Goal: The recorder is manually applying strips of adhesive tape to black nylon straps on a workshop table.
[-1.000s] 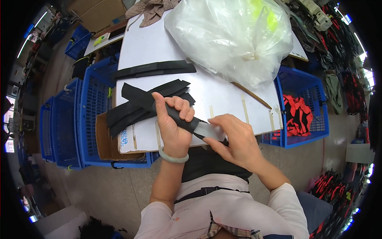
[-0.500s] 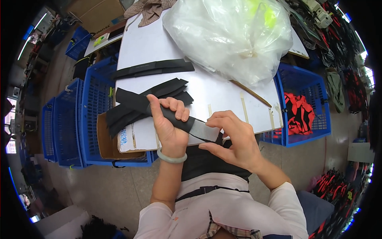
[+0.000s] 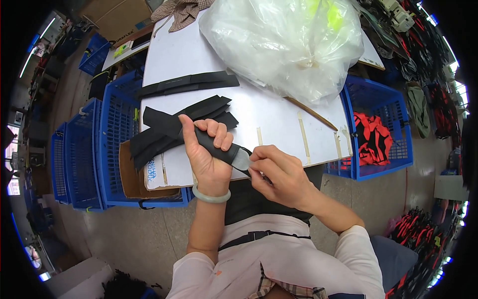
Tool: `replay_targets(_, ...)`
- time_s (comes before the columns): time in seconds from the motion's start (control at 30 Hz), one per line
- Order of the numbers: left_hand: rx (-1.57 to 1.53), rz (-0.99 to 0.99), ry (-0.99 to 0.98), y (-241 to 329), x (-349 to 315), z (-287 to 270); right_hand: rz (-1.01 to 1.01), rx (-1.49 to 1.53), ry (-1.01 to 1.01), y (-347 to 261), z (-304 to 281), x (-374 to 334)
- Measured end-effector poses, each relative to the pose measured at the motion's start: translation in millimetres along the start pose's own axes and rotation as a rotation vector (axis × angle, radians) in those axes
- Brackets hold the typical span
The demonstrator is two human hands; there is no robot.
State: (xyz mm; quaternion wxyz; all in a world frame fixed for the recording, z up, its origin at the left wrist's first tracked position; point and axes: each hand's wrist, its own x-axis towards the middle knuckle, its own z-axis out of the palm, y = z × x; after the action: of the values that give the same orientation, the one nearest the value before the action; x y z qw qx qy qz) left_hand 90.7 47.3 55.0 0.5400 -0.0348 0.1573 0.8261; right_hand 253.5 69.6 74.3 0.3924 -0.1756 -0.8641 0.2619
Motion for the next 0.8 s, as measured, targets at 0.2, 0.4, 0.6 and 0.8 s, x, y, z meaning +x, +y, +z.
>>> replay_targets(0.2, 0.099, 0.075, -0.01, 5.9, -0.4, 1.2, 0.279, 0.302, -0.023, 4.7, 2.6, 3.0)
replay_targets(0.4, 0.194, 0.096, -0.052, 3.8, -3.3, 2.4, 0.289, 0.176, -0.036, -1.8, 6.1, 3.0)
replay_targets(0.6, 0.158, 0.022, -0.096, -0.1, -1.3, 0.0, 0.171, 0.183, 0.07, 1.7, 22.6, 6.4)
replay_targets(0.8, 0.032, -0.025, -0.034, 10.8, 4.0, -2.4, 0.252, 0.279, 0.199, -0.5, 28.3, 6.3)
